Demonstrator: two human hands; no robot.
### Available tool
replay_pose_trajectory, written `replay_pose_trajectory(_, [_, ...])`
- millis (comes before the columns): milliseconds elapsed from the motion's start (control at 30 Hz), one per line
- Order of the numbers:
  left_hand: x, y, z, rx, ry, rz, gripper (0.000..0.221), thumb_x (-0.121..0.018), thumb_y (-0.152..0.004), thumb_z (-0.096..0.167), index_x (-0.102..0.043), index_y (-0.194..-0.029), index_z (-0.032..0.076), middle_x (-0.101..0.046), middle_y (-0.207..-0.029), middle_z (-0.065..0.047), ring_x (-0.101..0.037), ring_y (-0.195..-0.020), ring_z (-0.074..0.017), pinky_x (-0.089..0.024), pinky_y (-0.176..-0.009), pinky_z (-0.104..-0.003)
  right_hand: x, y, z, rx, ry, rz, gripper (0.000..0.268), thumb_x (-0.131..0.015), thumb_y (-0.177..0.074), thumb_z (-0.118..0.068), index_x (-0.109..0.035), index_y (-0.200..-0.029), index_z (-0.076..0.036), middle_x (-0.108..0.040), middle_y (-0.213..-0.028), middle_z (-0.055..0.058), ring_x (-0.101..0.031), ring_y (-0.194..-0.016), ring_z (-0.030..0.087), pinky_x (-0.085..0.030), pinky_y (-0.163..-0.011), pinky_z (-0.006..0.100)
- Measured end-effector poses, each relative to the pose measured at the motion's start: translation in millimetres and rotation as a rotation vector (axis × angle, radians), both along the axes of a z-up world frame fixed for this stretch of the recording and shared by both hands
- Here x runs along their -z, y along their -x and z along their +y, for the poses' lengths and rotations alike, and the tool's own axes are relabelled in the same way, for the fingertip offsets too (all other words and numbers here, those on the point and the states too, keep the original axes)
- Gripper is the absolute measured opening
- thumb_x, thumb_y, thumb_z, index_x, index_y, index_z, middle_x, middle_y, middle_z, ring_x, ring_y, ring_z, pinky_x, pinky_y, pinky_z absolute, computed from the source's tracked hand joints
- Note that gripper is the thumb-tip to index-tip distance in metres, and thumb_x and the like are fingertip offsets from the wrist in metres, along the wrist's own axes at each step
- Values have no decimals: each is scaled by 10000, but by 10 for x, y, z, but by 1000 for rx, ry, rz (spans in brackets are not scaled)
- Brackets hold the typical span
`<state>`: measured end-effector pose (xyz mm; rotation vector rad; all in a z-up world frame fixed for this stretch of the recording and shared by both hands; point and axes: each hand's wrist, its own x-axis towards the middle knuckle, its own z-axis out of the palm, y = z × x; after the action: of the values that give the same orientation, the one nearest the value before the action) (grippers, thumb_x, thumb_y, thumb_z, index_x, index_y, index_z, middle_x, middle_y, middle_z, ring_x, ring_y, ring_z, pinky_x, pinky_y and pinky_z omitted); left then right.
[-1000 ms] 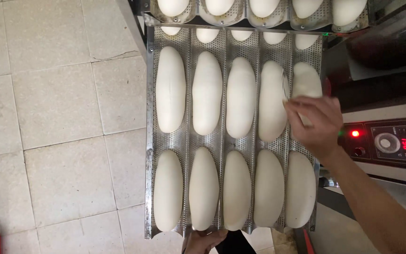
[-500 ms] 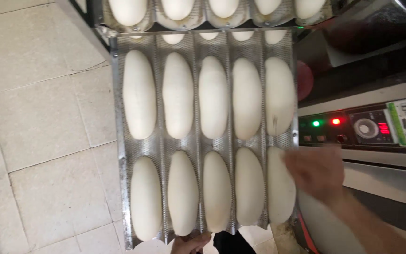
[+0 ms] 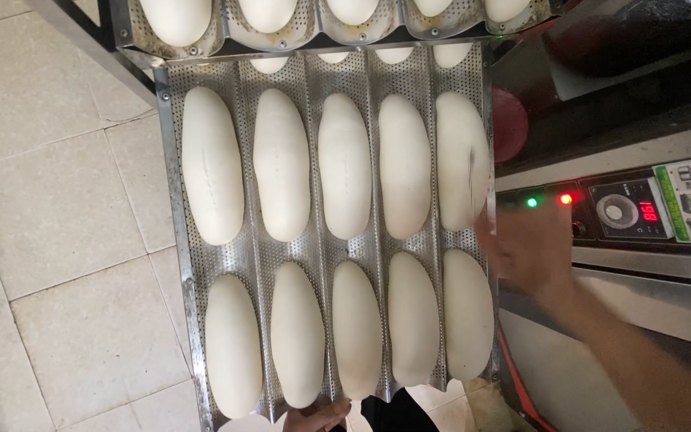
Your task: Scoring the surface of dough loaves with a tool before baking.
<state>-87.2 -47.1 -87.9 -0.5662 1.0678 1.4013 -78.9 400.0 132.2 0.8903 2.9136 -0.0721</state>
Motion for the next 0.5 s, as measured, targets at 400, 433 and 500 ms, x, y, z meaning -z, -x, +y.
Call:
replay_pose_trajectory(400, [-1382,1054,1328,-149,-27,165,656,-761,-773,1,-526,-1384,-42,-727,-1216,-213,-738,-1087,-280,-618,-919,-368,-284,195,-975,-391,145,666,159,-878,-786,-102,-754,-876,-142,-750,-992,-21,-659,-850,117,-408,-847,357])
replay_pose_trajectory(433, [-1311,1116,1450,-168,-12,178,656,-761,-773,1,-526,-1384,-42,-727,-1216,-213,-738,-1087,-280,-618,-919,-368,-265,372,-1047,-407,163,679,159,-878,-786,-102,-754,-876,-142,-750,-992,-21,-659,-850,117,-408,-847,357])
replay_pose_trajectory(500, [-1141,1296,1604,-253,-290,178,569,-726,-845,45,-521,-1347,-129,-716,-1177,-223,-748,-1048,-276,-633,-917,-380,-219,761,-1281,-470,146,751,160,-887,-783,-110,-781,-898,-141,-747,-948,-8,-646,-827,139,-396,-823,355])
